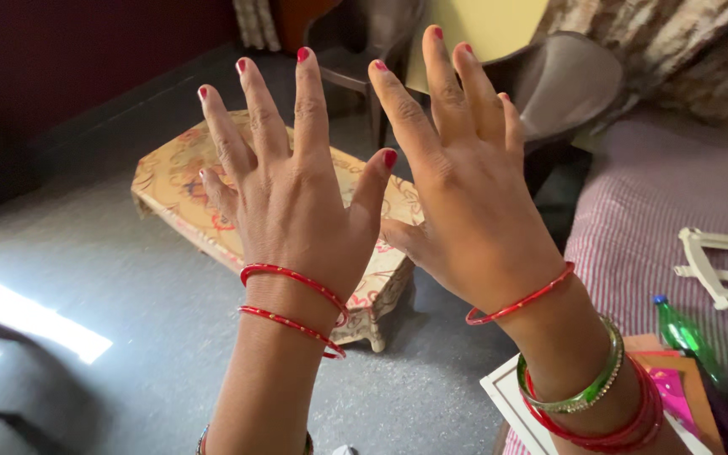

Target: The person assembles a white plastic shelving unit by hand, connecting frame pieces and inserting vertical supports. The person works on a bed with striped sheets, handling multiple white plastic components and securing them into place.

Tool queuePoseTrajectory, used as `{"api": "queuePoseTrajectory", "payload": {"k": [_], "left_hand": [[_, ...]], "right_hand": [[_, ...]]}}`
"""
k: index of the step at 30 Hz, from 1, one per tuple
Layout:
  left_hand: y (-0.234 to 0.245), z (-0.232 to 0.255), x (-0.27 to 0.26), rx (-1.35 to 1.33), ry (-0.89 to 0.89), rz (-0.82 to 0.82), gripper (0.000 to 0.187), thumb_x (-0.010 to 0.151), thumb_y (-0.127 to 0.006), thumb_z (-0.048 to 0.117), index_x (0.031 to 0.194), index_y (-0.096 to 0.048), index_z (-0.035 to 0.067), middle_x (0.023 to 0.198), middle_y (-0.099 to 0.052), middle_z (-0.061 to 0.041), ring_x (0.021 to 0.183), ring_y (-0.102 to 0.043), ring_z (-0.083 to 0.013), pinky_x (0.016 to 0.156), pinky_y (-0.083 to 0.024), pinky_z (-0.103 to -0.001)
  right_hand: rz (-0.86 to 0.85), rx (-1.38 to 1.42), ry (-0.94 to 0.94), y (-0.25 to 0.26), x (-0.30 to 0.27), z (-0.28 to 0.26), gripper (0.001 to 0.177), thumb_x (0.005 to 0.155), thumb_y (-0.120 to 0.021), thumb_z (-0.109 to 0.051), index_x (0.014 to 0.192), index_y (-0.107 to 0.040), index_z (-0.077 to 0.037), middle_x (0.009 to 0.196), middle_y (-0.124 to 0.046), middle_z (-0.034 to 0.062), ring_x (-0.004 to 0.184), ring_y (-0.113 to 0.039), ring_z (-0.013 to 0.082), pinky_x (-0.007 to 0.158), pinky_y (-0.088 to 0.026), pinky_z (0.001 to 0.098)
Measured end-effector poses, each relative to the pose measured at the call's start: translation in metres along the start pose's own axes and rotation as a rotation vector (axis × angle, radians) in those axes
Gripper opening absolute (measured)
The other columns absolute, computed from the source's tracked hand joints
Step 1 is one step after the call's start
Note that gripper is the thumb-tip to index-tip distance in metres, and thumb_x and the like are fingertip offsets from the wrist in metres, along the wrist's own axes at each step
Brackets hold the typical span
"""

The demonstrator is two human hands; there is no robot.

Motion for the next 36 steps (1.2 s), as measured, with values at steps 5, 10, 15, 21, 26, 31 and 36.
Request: {"api": "queuePoseTrajectory", "payload": {"k": [5,10,15,21,26,31,36], "left_hand": [[-0.034,-0.018,0.049,-0.053,-0.058,-0.083,0.096,0.088,-0.077,0.055,0.162,-0.028,0.021,0.167,-0.015,-0.023,0.152,-0.002,-0.0503,0.104,-0.02,-0.083],[-0.068,-0.022,0.083,-0.131,-0.126,-0.139,0.094,0.089,-0.075,0.056,0.162,-0.027,0.02,0.167,-0.014,-0.022,0.152,-0.002,-0.0509,0.103,-0.019,-0.084],[-0.104,-0.011,0.11,-0.189,-0.193,-0.173,0.093,0.089,-0.075,0.052,0.162,-0.028,0.02,0.167,-0.015,-0.023,0.151,-0.003,-0.0522,0.104,-0.019,-0.083],[-0.154,0.018,0.144,-0.233,-0.248,-0.187,0.094,0.086,-0.076,0.052,0.161,-0.029,0.021,0.166,-0.018,-0.023,0.15,-0.005,-0.0538,0.102,-0.019,-0.084],[-0.2,0.052,0.175,-0.255,-0.297,-0.175,0.094,0.086,-0.077,0.052,0.161,-0.03,0.02,0.166,-0.019,-0.023,0.15,-0.007,-0.0536,0.102,-0.022,-0.084],[-0.245,0.099,0.206,-0.318,-0.337,-0.177,0.096,0.084,-0.078,0.051,0.161,-0.03,0.019,0.166,-0.021,-0.023,0.15,-0.007,-0.0533,0.101,-0.022,-0.084],[-0.293,0.147,0.219,-0.351,-0.383,-0.224,0.096,0.082,-0.079,0.05,0.16,-0.031,0.02,0.165,-0.02,-0.023,0.151,-0.007,-0.0528,0.102,-0.022,-0.083]], "right_hand": [[0.014,-0.054,-0.074,-0.027,0.037,0.017,0.114,0.067,-0.095,-0.024,0.161,-0.031,-0.015,0.168,-0.015,0.0243,0.156,-0.018,0.0463,0.12,-0.023,0.0676],[0.039,-0.116,-0.135,-0.045,0.057,0.039,0.109,0.072,-0.094,-0.022,0.161,-0.031,-0.014,0.168,-0.016,0.0261,0.155,-0.02,0.0483,0.121,-0.023,0.0658],[0.061,-0.168,-0.19,-0.057,0.072,0.071,0.108,0.072,-0.092,-0.02,0.161,-0.03,-0.013,0.168,-0.019,0.026,0.156,-0.022,0.0485,0.123,-0.024,0.0628],[0.065,-0.222,-0.229,-0.068,0.082,0.129,0.113,0.07,-0.094,-0.022,0.161,-0.029,-0.013,0.167,-0.018,0.027,0.155,-0.022,0.0494,0.122,-0.024,0.0621],[0.073,-0.245,-0.266,-0.072,0.091,0.189,0.113,0.067,-0.093,-0.022,0.16,-0.029,-0.012,0.167,-0.019,0.0268,0.154,-0.023,0.0487,0.121,-0.024,0.0618],[0.085,-0.293,-0.287,-0.066,0.097,0.252,0.107,0.074,-0.091,-0.021,0.161,-0.03,-0.011,0.166,-0.021,0.0268,0.154,-0.023,0.0482,0.121,-0.023,0.062],[0.082,-0.33,-0.348,-0.06,0.091,0.309,0.101,0.076,-0.089,-0.017,0.16,-0.032,-0.012,0.167,-0.023,0.0266,0.154,-0.025,0.0474,0.122,-0.024,0.0613]]}}
Point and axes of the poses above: each hand's wrist, its own x-axis towards the middle knuckle, its own y-axis out of the back of the hand, z = x × y, the point moved 9 cm from there along x, towards the middle knuckle
